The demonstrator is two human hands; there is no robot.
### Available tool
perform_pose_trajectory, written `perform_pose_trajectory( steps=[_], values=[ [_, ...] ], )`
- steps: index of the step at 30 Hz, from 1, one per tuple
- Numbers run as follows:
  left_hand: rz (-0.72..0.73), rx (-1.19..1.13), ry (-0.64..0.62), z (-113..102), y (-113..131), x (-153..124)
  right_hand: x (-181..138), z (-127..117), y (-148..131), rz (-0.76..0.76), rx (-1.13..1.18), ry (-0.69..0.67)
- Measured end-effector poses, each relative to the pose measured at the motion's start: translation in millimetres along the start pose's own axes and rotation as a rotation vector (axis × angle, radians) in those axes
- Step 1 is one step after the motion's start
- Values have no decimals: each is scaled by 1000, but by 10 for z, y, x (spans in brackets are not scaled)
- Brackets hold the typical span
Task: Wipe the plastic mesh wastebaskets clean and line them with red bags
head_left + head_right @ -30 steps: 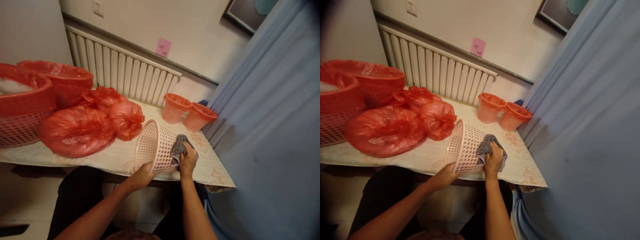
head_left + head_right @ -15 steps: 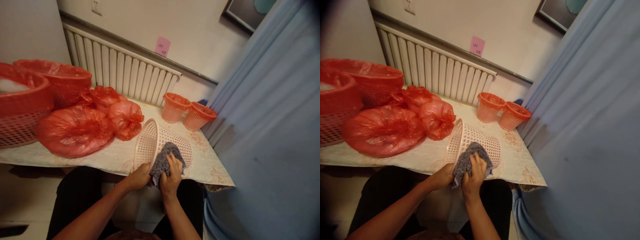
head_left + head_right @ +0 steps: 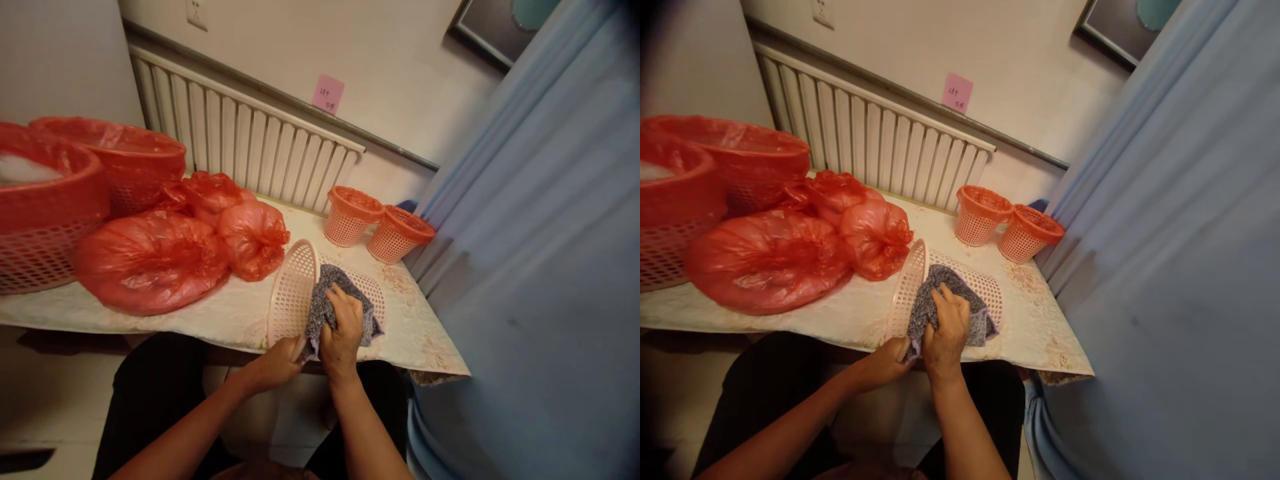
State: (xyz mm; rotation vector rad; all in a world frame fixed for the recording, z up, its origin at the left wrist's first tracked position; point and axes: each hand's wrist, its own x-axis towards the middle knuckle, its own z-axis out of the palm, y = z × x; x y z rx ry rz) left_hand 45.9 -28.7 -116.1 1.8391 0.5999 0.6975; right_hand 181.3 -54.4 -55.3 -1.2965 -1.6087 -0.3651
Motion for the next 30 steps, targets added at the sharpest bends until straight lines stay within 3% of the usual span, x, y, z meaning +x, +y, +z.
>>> perform_pose_trajectory(
  steps=[6,9,14,17,20,24,30],
  values=[
    [26,-168,60,4,221,108,-38,-45,101,-28,-20,-27],
    [-12,-118,84,-22,257,91,33,-99,411,0,-79,-50],
    [0,-96,63,-39,234,55,-20,-273,1140,224,-213,41],
    [-8,-91,66,-46,221,66,-216,-342,1306,317,-257,107],
    [15,-86,54,-60,216,85,-461,-288,1123,330,-249,172],
    [47,-111,26,-81,224,93,-652,-104,593,234,-154,174],
    [16,-152,-56,-93,171,44,-396,15,75,-38,-18,65]
  ],
)
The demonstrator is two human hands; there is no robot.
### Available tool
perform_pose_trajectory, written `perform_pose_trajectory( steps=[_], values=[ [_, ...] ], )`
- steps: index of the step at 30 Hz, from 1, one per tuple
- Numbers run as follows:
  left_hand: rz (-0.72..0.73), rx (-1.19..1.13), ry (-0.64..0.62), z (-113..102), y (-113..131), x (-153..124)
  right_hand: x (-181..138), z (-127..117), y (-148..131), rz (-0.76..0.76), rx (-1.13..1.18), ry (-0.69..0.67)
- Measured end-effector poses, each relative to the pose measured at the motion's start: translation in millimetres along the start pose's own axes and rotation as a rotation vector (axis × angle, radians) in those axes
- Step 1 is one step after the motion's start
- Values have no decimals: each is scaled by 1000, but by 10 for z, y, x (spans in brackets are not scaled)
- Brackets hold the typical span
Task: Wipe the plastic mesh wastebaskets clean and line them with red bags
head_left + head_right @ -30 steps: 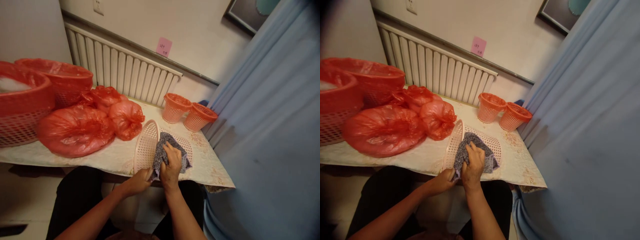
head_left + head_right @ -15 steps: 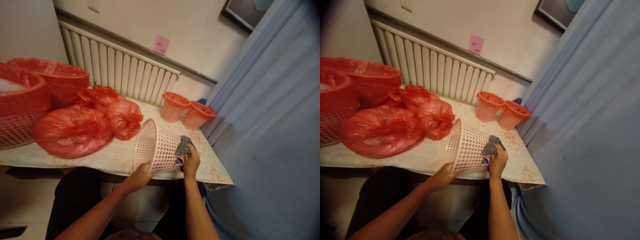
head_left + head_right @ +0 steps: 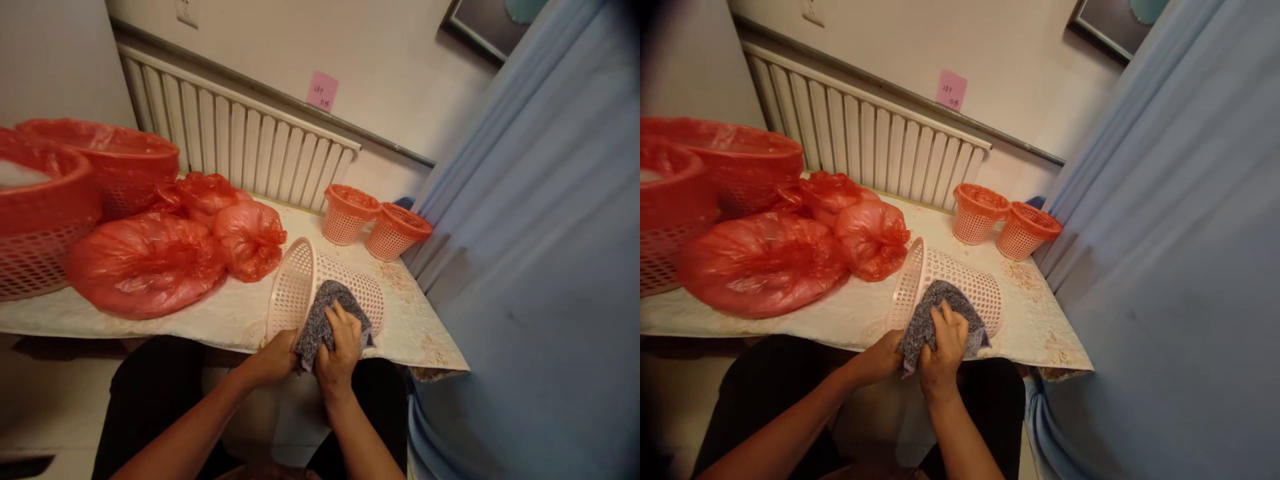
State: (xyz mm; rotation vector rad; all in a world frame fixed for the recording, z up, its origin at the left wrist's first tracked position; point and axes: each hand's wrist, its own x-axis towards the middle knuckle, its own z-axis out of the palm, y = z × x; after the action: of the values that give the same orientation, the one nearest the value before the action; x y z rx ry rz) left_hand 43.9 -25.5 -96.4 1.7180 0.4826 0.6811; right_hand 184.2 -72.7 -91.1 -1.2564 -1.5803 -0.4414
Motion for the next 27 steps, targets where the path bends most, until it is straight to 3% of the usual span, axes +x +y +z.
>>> perform_pose_trajectory(
  steps=[8,27],
  values=[
    [3,146,51,-35,-203,-53,512,79,-25,-18,24,-58],
    [-42,216,56,-75,-540,-37,432,89,73,-62,43,-97]
  ],
)
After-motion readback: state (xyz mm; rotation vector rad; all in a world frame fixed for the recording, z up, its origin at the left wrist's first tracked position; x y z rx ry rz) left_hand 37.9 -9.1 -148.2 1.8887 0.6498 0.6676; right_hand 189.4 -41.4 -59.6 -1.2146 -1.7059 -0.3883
